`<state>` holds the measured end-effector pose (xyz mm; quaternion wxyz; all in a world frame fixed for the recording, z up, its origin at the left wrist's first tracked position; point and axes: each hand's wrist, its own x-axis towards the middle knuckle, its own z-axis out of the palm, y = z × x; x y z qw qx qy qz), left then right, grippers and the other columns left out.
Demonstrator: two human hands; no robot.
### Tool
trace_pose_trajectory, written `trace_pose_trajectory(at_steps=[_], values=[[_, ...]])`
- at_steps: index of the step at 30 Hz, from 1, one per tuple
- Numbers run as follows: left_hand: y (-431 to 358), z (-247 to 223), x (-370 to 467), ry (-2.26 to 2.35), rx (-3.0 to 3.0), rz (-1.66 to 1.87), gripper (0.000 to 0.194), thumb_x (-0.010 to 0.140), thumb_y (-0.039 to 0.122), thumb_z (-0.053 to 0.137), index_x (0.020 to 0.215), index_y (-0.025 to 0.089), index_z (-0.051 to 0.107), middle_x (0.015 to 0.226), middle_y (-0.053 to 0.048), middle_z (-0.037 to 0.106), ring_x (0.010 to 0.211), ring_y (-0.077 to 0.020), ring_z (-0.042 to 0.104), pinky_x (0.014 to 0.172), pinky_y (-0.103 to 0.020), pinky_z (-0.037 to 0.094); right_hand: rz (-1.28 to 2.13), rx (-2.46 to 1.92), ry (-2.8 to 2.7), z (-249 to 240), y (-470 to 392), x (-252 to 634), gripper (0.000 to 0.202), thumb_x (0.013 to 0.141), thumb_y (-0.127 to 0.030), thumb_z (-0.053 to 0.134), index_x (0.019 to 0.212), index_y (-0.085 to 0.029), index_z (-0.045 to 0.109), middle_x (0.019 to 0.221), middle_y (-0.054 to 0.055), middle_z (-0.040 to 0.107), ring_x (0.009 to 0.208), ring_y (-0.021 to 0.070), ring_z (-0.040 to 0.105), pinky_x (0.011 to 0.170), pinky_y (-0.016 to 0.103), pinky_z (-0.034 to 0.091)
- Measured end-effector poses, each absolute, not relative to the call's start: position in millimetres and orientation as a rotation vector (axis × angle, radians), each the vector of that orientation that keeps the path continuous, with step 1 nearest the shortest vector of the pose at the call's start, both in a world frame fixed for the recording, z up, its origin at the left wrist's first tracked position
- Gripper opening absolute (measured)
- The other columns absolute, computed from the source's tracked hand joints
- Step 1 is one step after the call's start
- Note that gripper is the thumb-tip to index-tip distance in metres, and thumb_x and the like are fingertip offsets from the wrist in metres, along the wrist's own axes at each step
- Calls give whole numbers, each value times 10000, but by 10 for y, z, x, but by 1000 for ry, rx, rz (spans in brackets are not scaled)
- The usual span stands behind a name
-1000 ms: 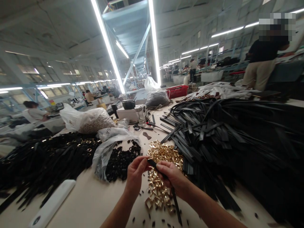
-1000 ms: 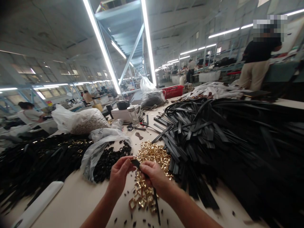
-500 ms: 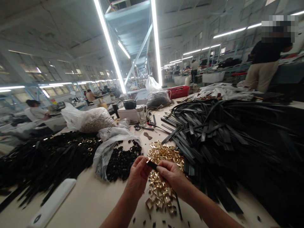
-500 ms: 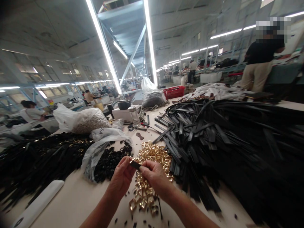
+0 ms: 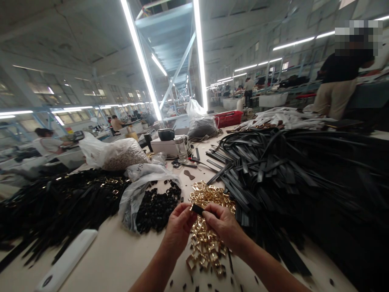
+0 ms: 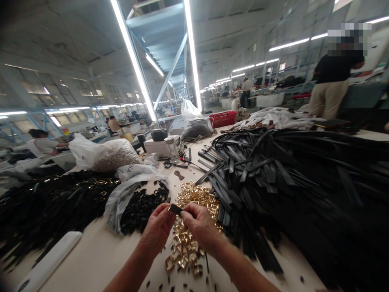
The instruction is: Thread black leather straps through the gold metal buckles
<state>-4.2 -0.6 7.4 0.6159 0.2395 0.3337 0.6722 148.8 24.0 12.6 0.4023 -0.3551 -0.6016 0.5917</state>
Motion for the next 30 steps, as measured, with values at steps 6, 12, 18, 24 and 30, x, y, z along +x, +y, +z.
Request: trace_pose_trajectory(at_steps=[6,12,18,24,30], values=[[-15,56,-37,748,502,1545,220,646,221,827,792,132,689,809,-44,714,732,-120,679,682,-177,547,1348,-953,-1639,90,275,1508,209,849,-335,526,718,-173,550,554,-51,460,482,79,358,443,204,265],[-2,84,-67,749,587,1543,178,665,228,812,758,142,688,833,-40,709,778,-116,667,755,-194,531,1297,-1003,-1688,111,263,1513,192,833,-297,517,681,-181,522,540,-59,436,475,80,343,435,204,257],[-23,126,-74,821,769,1431,195,632,187,819,786,143,707,814,-25,689,749,-108,624,737,-193,492,1322,-938,-1740,157,249,1522,194,820,-263,522,647,-176,507,569,-52,443,529,86,384,485,202,304],[-37,82,-60,921,838,1351,203,645,228,809,793,132,711,734,-14,654,639,-83,533,628,-189,423,1245,-963,-1794,267,196,1525,171,825,-263,499,691,-172,555,573,-52,448,520,86,376,485,206,298],[-34,99,-106,1021,927,1292,191,637,253,810,711,121,694,576,26,566,524,-58,414,520,-186,323,1048,-949,-1991,354,174,1597,165,842,-244,497,736,-179,606,640,-33,552,599,104,471,553,215,327]])
